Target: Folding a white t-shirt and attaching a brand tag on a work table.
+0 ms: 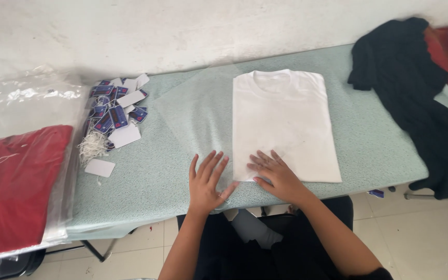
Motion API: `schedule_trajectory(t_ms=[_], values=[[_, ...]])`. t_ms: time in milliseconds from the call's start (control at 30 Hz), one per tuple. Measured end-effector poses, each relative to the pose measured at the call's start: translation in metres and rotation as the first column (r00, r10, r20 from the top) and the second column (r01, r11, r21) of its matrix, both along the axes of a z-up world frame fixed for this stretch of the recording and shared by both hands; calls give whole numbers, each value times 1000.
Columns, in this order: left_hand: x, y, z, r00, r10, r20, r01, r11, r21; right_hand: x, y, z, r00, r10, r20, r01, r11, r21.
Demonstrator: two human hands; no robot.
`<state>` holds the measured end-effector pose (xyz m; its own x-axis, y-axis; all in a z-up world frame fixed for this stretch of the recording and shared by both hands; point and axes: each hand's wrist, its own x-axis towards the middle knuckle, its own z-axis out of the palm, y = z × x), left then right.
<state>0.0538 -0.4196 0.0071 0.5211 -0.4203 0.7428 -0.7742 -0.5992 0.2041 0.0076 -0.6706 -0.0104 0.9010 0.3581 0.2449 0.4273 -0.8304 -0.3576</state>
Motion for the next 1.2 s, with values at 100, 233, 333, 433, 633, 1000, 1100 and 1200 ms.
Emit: schedule_trajectory(t_ms=[100,233,333,433,633,1000,1100,1200], values=[[3,-8,-3,996,-81,29,80,996,29,20,-1,16,996,84,-12,-83,995,62],[11,-1,-5,971,-118,-209,105,992,-75,33,10,38,982,186,4,-185,975,120],[3,4,13,765,-214,-607,-40,925,-377,15,29,19,985,154,76,-163,977,140],[6,3,11,779,-258,-572,-129,826,-548,-29,31,3,975,51,216,-80,989,126],[4,5,5,844,-199,-498,-75,876,-477,-64,-51,-43,912,-400,87,400,916,19],[3,4,13,818,-217,-532,-170,793,-585,-63,-184,-68,725,-641,254,671,740,-47],[6,11,4,783,-296,-547,-215,697,-684,-85,-253,-74,637,-717,283,756,652,-51],[5,11,0,809,-312,-498,-182,673,-717,-109,-296,-47,499,-859,109,858,474,-197]])
